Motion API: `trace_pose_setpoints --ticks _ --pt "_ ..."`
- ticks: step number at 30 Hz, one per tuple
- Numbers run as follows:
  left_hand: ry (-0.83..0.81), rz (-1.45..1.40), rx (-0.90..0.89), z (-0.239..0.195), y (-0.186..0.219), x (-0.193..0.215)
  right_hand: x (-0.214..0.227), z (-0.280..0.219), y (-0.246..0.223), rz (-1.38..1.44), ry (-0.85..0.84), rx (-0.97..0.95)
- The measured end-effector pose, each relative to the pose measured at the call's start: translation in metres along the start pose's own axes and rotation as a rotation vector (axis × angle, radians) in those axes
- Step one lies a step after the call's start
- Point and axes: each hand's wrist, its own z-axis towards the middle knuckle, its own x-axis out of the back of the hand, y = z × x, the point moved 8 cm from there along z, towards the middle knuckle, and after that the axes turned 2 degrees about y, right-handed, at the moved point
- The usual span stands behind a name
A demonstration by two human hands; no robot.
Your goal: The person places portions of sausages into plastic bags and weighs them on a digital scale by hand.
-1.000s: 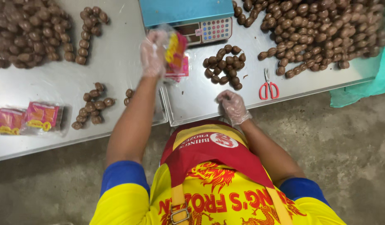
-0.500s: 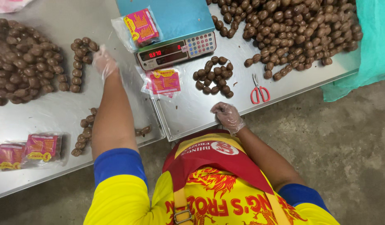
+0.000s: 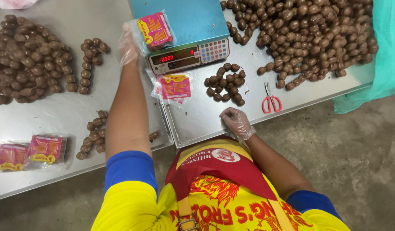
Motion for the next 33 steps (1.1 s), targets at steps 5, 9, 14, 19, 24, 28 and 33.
trace_pose_setpoints --ticks 5,9,14,19,24,28,33 --pt "0.243 0.072 -0.063 -0.004 0.007 -0.025 0.000 -0.001 0.004 0.032 0.004 0.007" --pt "0.380 -0.130 -0.132 -0.026 0.025 -0.020 -0.001 0.001 -0.006 -0.097 0.050 0.109" --pt "0.091 -0.492 -0.550 -0.116 0.059 0.031 -0.004 -0.001 0.001 -0.058 0.061 0.069" --pt "0.329 0.246 -0.567 -0.205 0.058 0.184 -0.002 0.004 0.006 -0.180 0.139 0.173" --pt "0.413 0.664 -0.532 -0.245 0.045 0.335 -0.003 0.004 0.001 -0.407 0.173 0.362" --pt "0.488 0.214 -0.460 -0.231 0.032 0.434 0.001 0.007 0.008 -0.386 0.245 0.340" --pt "0.770 -0.305 -0.343 -0.249 0.043 0.495 0.002 0.008 0.007 -0.399 0.247 0.332"
